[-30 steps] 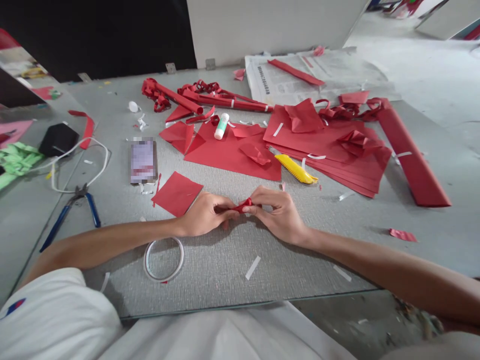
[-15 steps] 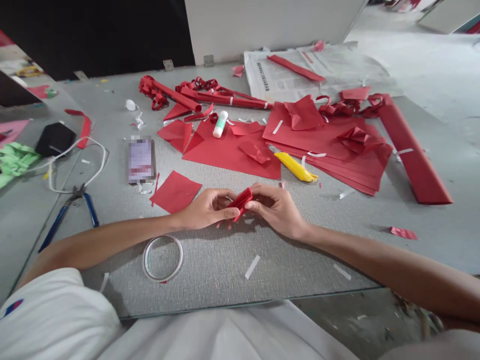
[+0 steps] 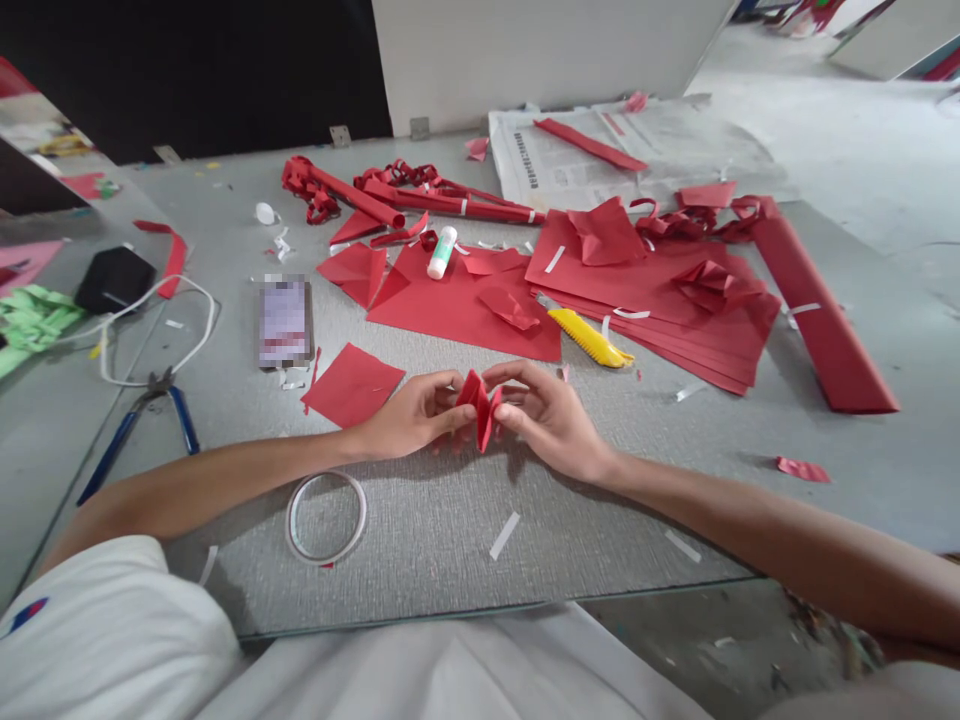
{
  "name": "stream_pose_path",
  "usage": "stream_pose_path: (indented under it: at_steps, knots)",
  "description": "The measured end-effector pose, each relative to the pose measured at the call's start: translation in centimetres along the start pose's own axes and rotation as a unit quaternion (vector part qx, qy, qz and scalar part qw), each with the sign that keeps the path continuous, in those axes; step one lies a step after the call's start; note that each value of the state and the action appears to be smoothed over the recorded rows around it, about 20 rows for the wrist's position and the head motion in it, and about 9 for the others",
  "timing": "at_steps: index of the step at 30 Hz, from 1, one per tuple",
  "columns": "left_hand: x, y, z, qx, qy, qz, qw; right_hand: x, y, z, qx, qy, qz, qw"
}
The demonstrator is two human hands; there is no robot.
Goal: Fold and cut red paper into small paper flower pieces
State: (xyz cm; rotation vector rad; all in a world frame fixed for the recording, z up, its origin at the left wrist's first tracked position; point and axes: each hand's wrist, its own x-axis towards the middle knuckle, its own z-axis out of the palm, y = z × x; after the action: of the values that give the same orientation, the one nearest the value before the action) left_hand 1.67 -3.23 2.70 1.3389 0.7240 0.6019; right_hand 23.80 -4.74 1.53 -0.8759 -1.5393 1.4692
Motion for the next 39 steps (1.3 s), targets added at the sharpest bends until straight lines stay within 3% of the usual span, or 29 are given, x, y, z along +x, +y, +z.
stream_pose_path:
  at_steps: [6,10,13,15,19,22,24,27,28,30,32,33,39]
  knots:
    - [-0.1,-0.4,0.2,0.029,0.071,0.015,0.997,-0.6,0.0,0.2,-0.045,-0.002,0.002,0.999]
    - [-0.1,-0.2,0.0,0.02,0.041,0.021,0.999,-0.2,0.5,0.0,-0.053,0.059,-0.025,0.997]
    - [-0.1,0.0,-0.1,0.011,0.011,0.031,0.999,0.1,0.6,-0.4,-0.128,0.089,-0.058,0.986]
    - [-0.1,0.2,-0.1,0.011,0.002,0.038,0.999,0.1,0.5,-0.6,-0.241,0.096,-0.133,0.957]
    - [-0.2,0.1,-0.1,0.013,-0.012,0.044,0.999,-0.3,0.1,-1.1,-0.441,0.053,-0.276,0.852]
    - [-0.1,-0.6,-0.2,0.02,-0.013,0.04,0.999,-0.5,0.1,-1.5,-0.475,0.045,-0.291,0.829]
    - [-0.1,-1.1,-0.3,0.039,0.035,0.063,0.997,-0.5,0.0,-1.7,-0.451,0.036,-0.299,0.84]
    - [-0.4,-1.4,-0.5,0.111,0.152,0.174,0.966,-0.4,-0.3,-1.7,-0.377,0.004,-0.293,0.879]
    - [-0.6,-1.3,-0.6,0.146,0.159,0.207,0.954,-0.4,-0.4,-1.5,-0.354,0.008,-0.274,0.894]
    - [-0.9,-0.8,-0.7,0.2,0.11,0.229,0.946,-0.4,-0.8,-1.2,-0.317,0.043,-0.218,0.922]
    - [-1.1,-0.2,-0.6,0.195,0.042,0.184,0.963,-0.4,-1.0,-0.8,-0.273,0.082,-0.158,0.945]
    - [-1.2,0.1,-0.4,0.18,0.035,0.155,0.971,-0.3,-1.1,-0.6,-0.244,0.092,-0.132,0.956]
    - [-0.9,0.1,0.4,0.079,0.088,0.043,0.992,0.9,-0.7,-0.8,-0.078,0.094,-0.026,0.992]
